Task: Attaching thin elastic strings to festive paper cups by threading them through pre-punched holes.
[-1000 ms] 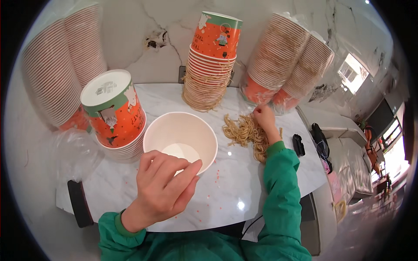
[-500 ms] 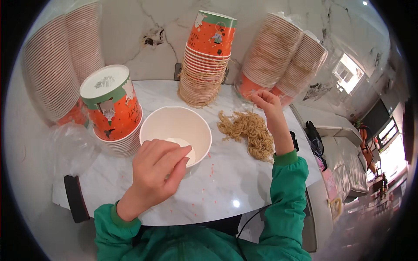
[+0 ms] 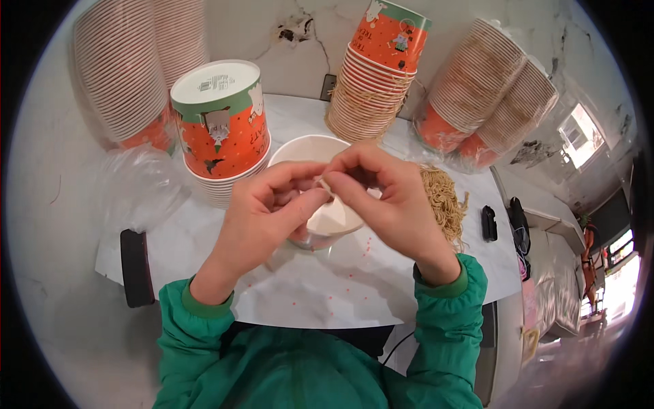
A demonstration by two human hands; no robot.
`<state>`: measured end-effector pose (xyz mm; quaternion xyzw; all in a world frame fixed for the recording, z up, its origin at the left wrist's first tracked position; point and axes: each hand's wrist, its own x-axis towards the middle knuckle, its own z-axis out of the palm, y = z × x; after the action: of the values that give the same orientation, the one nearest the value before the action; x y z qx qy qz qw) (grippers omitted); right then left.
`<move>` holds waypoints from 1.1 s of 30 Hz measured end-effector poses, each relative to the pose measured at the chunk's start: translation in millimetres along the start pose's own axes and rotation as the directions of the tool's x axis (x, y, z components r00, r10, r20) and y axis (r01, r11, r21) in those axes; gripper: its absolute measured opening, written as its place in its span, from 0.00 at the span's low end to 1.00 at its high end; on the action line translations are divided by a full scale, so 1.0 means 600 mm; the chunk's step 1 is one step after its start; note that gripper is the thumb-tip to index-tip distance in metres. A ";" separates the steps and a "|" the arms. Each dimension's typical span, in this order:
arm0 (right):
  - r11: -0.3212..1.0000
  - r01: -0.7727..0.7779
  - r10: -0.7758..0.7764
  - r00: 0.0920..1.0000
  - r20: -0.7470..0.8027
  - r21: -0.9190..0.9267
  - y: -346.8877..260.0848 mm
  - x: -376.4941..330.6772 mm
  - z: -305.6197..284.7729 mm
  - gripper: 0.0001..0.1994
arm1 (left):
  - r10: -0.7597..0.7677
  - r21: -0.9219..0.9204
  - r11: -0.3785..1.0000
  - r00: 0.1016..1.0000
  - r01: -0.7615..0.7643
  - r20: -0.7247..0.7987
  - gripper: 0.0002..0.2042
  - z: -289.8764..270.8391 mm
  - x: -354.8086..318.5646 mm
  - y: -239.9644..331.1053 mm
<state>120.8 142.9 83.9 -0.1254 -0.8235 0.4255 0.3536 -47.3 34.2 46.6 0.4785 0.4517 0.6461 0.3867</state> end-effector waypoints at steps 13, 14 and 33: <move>0.976 0.019 -0.055 0.986 -0.159 -0.218 -0.014 -0.154 0.093 0.10 | 0.333 0.464 0.824 0.941 -0.325 0.067 0.10 -0.034 -0.024 0.025; 0.963 -0.030 0.010 0.997 -0.075 -0.269 -0.004 -0.173 0.087 0.19 | 0.331 0.555 0.739 0.923 -0.382 0.195 0.10 -0.033 -0.026 0.028; 0.731 -0.402 0.469 0.883 0.022 0.552 0.030 -0.244 0.082 0.18 | 0.378 0.631 0.014 0.589 -0.775 0.715 0.18 0.018 -0.089 -0.043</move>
<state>190.5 49.6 -19.3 -0.2352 -0.5941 0.7027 0.3130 -22.3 -5.7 8.9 0.8509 0.4083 0.2680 -0.1937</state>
